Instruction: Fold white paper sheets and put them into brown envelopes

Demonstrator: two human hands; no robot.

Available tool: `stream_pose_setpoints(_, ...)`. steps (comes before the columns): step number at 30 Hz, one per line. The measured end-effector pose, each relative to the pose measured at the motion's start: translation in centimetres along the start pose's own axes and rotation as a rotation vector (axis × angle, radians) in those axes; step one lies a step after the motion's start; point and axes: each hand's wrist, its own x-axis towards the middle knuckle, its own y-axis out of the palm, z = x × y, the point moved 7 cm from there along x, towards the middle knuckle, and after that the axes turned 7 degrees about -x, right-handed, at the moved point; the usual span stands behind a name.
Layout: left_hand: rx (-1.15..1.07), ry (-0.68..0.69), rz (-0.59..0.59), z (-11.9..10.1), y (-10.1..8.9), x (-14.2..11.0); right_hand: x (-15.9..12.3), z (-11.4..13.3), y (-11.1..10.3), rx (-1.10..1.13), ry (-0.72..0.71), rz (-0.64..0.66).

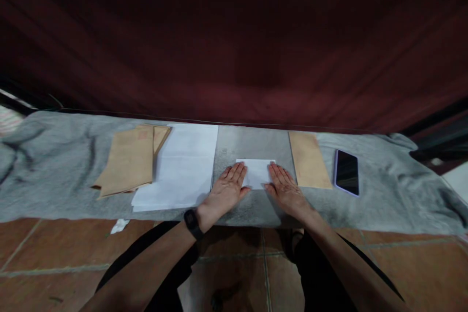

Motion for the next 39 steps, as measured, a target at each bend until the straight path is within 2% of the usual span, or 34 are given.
stream_pose_setpoints(7,0.060,0.088,0.107,0.1,0.3,-0.2,-0.2,-0.9,0.0,0.020,0.002,0.036)
stream_pose_setpoints(14,0.135,0.146,0.127,-0.5,1.1,-0.9,-0.1,-0.7,-0.7,0.034,0.007,0.042)
stream_pose_setpoints(18,0.068,0.143,0.076,-0.5,-0.7,-0.6,0.4,-0.2,-1.5,0.077,-0.035,0.038)
stream_pose_setpoints(21,-0.156,0.119,-0.047,-0.3,-3.5,0.2,1.0,-0.4,-2.8,0.172,-0.056,0.009)
stream_pose_setpoints(25,-0.609,-0.034,-0.302,1.3,-6.6,1.1,1.9,-2.0,-4.7,0.438,0.078,-0.068)
stream_pose_setpoints(28,-1.027,-0.253,-0.429,3.2,-6.8,1.4,2.2,-3.1,-5.3,0.721,0.247,-0.143)
stream_pose_setpoints(30,-1.267,-0.368,-0.458,3.9,-6.0,1.6,2.2,-3.6,-4.8,0.893,0.376,-0.180)
stream_pose_setpoints(32,-1.387,-0.421,-0.462,4.2,-5.1,2.0,2.4,-3.9,-3.8,1.017,0.478,-0.182)
stream_pose_setpoints(35,-1.311,-0.420,-0.437,4.2,-3.8,2.5,2.9,-4.0,-2.5,1.018,0.515,-0.157)
stream_pose_setpoints(39,-0.912,-0.409,-0.367,3.9,-2.9,2.8,3.0,-3.9,-1.7,0.703,0.502,-0.100)
